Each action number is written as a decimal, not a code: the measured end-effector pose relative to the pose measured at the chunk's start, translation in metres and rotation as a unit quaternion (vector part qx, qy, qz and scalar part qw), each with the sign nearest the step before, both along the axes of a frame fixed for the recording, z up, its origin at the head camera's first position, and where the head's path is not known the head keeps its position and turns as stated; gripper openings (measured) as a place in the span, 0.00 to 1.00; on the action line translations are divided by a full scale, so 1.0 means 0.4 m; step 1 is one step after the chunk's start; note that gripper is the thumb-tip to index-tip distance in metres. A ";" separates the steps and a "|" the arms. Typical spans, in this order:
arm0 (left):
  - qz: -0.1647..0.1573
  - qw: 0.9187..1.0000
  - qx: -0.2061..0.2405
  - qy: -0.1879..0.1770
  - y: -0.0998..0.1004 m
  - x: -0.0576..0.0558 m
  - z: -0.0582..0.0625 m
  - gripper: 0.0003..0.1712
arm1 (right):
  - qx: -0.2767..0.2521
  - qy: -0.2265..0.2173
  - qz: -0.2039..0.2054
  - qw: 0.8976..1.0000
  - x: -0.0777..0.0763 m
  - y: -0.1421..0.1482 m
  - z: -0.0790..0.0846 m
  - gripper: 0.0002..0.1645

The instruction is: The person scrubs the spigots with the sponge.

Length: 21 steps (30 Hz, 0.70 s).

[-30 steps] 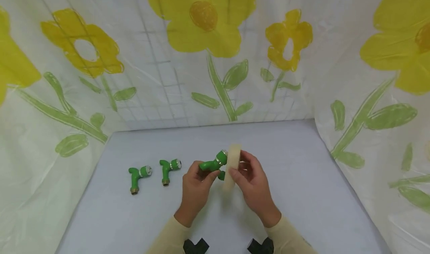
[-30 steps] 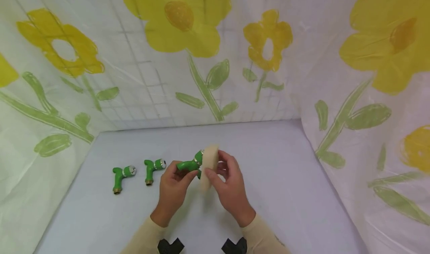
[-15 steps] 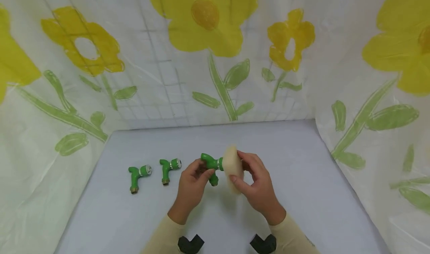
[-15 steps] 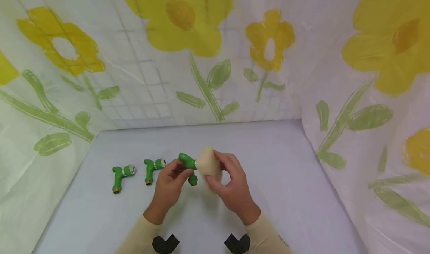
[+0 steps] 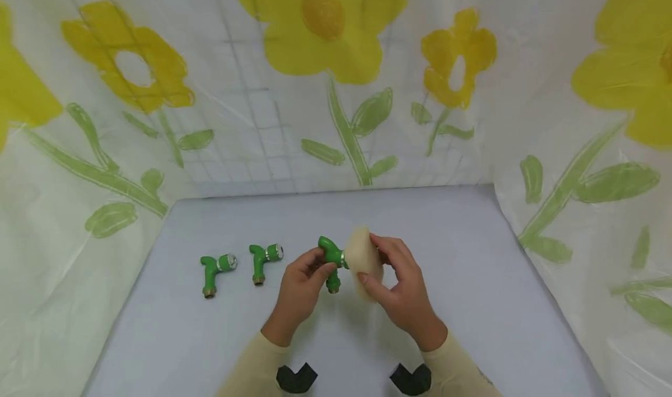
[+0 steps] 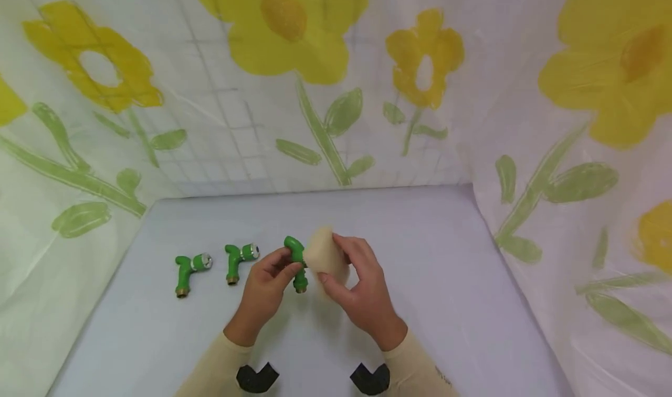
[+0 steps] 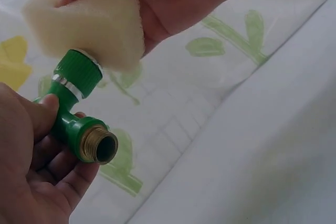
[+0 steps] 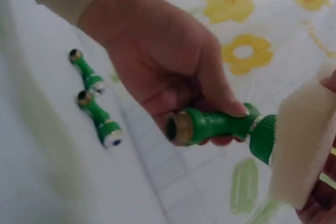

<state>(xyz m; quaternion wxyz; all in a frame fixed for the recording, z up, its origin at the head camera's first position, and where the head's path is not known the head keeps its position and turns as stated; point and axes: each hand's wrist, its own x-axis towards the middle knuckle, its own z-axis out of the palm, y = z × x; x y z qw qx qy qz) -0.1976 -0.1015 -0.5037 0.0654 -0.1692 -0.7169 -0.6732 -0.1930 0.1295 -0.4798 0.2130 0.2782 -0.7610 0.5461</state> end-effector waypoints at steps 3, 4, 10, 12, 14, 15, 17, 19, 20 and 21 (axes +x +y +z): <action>-0.012 1.000 -0.019 0.008 0.003 0.002 0.007 0.11 | -0.012 -0.016 -0.014 1.000 -0.020 0.009 0.010 0.38; -0.012 1.000 -0.019 0.012 0.003 0.001 0.011 0.10 | -0.015 -0.030 -0.019 0.999 -0.023 0.011 0.009 0.37; 0.027 1.000 0.014 0.000 -0.003 -0.019 0.021 0.10 | 0.002 -0.054 -0.002 0.999 -0.005 0.006 -0.015 0.38; 0.032 0.999 0.023 -0.008 -0.003 -0.023 0.017 0.10 | 0.009 -0.027 0.006 1.000 -0.001 -0.001 -0.013 0.39; 0.020 0.999 0.024 -0.011 -0.002 -0.020 0.010 0.10 | 0.002 0.002 0.004 1.000 -0.006 -0.005 -0.005 0.40; 0.012 1.000 0.021 -0.011 -0.001 -0.016 0.008 0.10 | -0.006 0.014 -0.001 1.000 -0.011 -0.005 -0.001 0.40; 0.000 1.000 0.011 -0.006 0.003 -0.011 0.009 0.10 | -0.020 0.025 -0.015 0.999 -0.025 -0.003 0.008 0.40; 0.001 1.000 0.006 -0.001 0.004 -0.008 0.014 0.10 | -0.029 0.009 -0.025 0.999 -0.034 0.000 0.007 0.40; 0.007 1.000 0.010 -0.005 0.003 -0.008 0.018 0.10 | -0.029 -0.005 -0.027 0.999 -0.035 0.002 0.001 0.39; 0.011 1.000 0.021 -0.010 0.000 -0.009 0.020 0.10 | -0.025 -0.016 -0.026 0.999 -0.034 0.001 -0.005 0.39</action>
